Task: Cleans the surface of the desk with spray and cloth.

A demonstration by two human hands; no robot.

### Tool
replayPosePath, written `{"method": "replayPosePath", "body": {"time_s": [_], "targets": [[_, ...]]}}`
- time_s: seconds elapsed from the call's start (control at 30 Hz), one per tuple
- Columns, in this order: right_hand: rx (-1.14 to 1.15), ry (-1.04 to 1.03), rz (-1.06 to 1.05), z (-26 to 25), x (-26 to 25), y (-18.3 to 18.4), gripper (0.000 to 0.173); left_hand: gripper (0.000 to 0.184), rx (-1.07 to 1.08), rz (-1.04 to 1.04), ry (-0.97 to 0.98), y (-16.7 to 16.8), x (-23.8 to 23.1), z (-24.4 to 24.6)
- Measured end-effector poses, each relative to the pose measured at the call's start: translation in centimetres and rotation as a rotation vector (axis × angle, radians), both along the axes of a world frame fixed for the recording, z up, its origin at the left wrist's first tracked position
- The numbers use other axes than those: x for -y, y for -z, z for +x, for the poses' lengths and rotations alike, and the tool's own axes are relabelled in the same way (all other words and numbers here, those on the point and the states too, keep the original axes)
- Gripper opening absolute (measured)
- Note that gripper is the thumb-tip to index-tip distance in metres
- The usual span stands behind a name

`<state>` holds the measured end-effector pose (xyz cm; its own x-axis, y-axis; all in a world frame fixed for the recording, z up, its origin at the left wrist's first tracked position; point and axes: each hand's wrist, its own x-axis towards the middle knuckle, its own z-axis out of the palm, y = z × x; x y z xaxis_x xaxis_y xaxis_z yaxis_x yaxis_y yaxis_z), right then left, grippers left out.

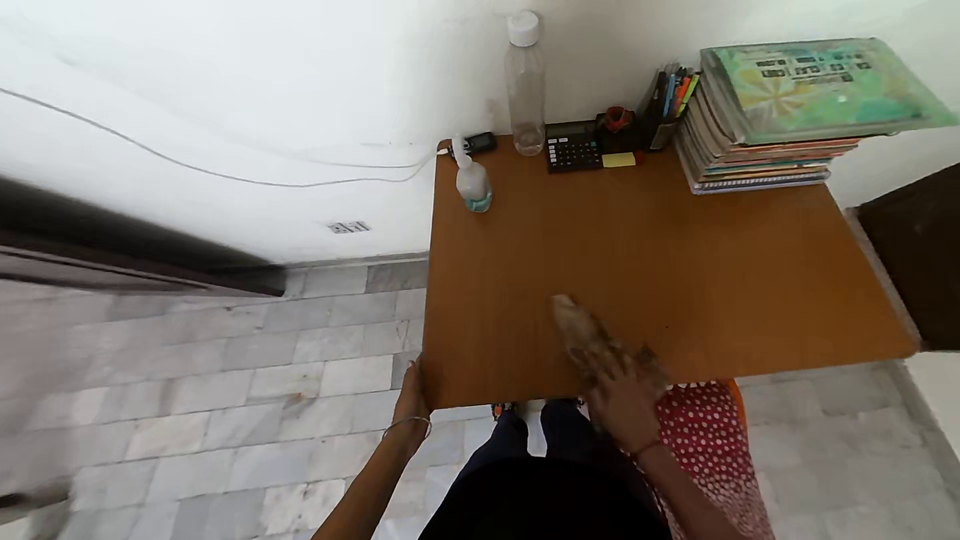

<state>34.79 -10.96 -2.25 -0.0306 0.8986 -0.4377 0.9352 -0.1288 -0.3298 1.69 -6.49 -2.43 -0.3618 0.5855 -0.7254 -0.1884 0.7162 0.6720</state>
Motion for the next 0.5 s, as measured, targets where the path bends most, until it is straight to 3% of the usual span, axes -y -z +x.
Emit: {"method": "replayPosePath", "body": {"time_s": [0.1, 0.3, 0.4, 0.5], "targets": [[0.109, 0.228, 0.174, 11.0, 0.6, 1.2, 0.050, 0.061, -0.057, -0.005, -0.002, -0.2, 0.0, 0.5], [0.179, 0.765, 0.136, 30.4, -2.5, 1.6, 0.046, 0.061, -0.122, -0.027, -0.030, -0.5, -0.2, 1.3], [0.155, 0.938, 0.128, 33.2, -5.1, 1.0, 0.048, 0.061, -0.136, -0.030, -0.048, -0.5, -0.3, 1.5], [0.202, 1.014, 0.129, 30.6, -7.0, 1.4, 0.052, 0.060, -0.126, -0.015, -0.046, -0.5, -0.2, 1.5]]}}
